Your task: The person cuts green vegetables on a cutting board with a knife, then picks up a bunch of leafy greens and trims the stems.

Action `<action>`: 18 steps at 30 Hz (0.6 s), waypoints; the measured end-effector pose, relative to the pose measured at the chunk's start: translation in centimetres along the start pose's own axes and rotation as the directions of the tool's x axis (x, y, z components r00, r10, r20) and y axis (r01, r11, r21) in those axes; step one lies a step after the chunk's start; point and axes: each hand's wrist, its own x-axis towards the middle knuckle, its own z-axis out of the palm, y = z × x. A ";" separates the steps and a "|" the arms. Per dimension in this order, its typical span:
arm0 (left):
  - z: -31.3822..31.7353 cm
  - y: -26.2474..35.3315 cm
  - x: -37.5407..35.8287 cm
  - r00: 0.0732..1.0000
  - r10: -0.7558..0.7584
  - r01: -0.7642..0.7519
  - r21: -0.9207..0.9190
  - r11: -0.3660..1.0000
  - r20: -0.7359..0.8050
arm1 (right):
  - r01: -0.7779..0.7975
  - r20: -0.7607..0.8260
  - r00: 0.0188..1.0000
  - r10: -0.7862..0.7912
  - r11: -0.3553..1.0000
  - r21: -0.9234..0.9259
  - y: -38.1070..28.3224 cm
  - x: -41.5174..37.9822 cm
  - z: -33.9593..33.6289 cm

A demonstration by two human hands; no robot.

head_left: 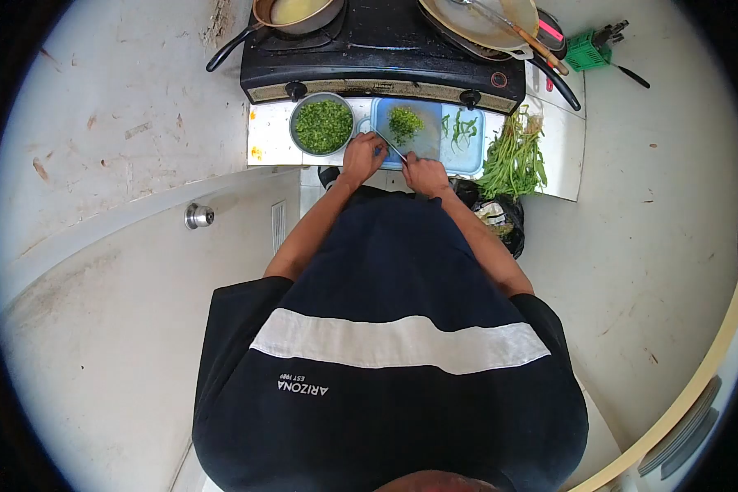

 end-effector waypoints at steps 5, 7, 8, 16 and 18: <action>0.2 -0.5 0.1 0.999 -0.007 0.008 -0.035 0.999 0.033 | -0.066 0.004 0.998 0.066 0.998 -0.001 0.3 0.1 -0.3; 0.2 -0.5 0.1 1.000 -0.002 0.003 -0.052 0.999 0.028 | -0.087 0.009 0.996 0.087 0.996 0.012 0.2 -0.1 -0.7; 0.2 -0.6 0.1 1.000 -0.002 0.004 -0.065 0.998 0.020 | -0.091 0.006 0.996 0.091 0.996 0.011 0.0 -0.2 -0.9; -0.4 0.3 0.1 0.999 -0.048 0.049 -0.056 0.997 0.019 | -0.040 0.024 0.999 0.040 0.999 0.019 -1.0 -0.8 -0.5; -0.4 0.1 -0.1 0.999 -0.031 0.031 -0.053 0.998 -0.007 | -0.056 0.052 0.997 0.054 0.998 0.025 -1.0 -0.5 -0.1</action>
